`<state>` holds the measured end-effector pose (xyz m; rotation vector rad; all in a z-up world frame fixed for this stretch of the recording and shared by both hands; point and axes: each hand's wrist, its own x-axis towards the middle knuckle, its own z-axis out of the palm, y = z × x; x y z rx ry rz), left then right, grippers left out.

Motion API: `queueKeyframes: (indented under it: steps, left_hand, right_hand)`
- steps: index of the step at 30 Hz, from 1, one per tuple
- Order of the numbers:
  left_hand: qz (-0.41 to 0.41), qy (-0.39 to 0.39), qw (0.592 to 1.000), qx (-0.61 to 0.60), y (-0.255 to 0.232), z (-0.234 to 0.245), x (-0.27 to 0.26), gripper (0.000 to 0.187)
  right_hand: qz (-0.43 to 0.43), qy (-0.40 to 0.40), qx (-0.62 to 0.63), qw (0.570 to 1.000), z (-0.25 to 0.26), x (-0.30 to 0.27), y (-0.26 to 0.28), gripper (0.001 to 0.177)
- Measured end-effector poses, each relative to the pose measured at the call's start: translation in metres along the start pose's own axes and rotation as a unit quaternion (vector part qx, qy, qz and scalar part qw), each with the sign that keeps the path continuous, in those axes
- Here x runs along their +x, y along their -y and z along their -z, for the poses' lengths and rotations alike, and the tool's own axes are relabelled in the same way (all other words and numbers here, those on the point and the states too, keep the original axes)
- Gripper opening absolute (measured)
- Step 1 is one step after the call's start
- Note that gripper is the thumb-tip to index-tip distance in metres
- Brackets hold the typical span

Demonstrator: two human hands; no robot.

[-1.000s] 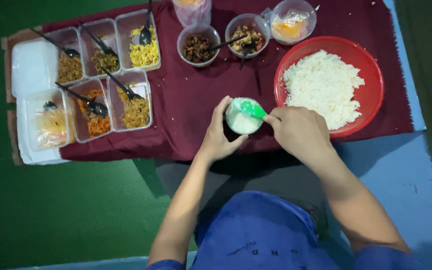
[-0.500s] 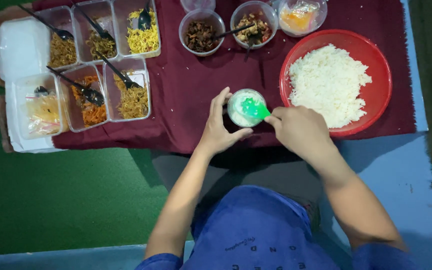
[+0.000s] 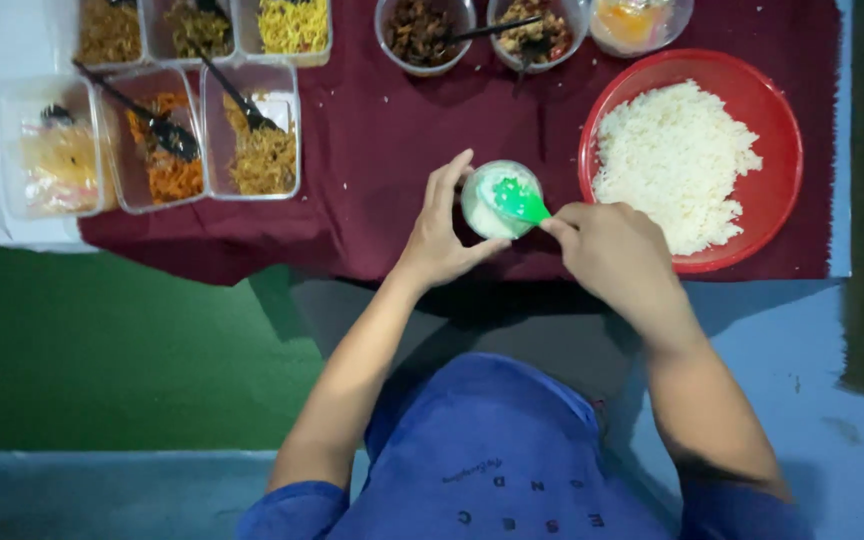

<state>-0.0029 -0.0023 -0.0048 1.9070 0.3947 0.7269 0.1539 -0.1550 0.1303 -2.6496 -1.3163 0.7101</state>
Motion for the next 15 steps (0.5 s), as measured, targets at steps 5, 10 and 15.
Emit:
queueKeyframes:
  steps: [5, 10, 15]
  left_hand:
    - [-0.016, 0.019, 0.999, -0.031, 0.001, 0.002, 0.005, 0.11]
    - [0.006, 0.005, 1.0, -0.018, -0.002, 0.0, 0.002, 0.122]
    - [-0.008, 0.017, 0.999, -0.032, -0.001, 0.001, 0.001, 0.114]
  right_hand:
    - [-0.016, -0.006, 0.009, 1.0, 0.025, -0.004, 0.007, 0.027]
    - [0.008, -0.044, -0.032, 0.998, 0.001, 0.003, 0.002, 0.025]
    - [-0.004, 0.015, -0.033, 0.999, 0.017, -0.004, 0.014, 0.029]
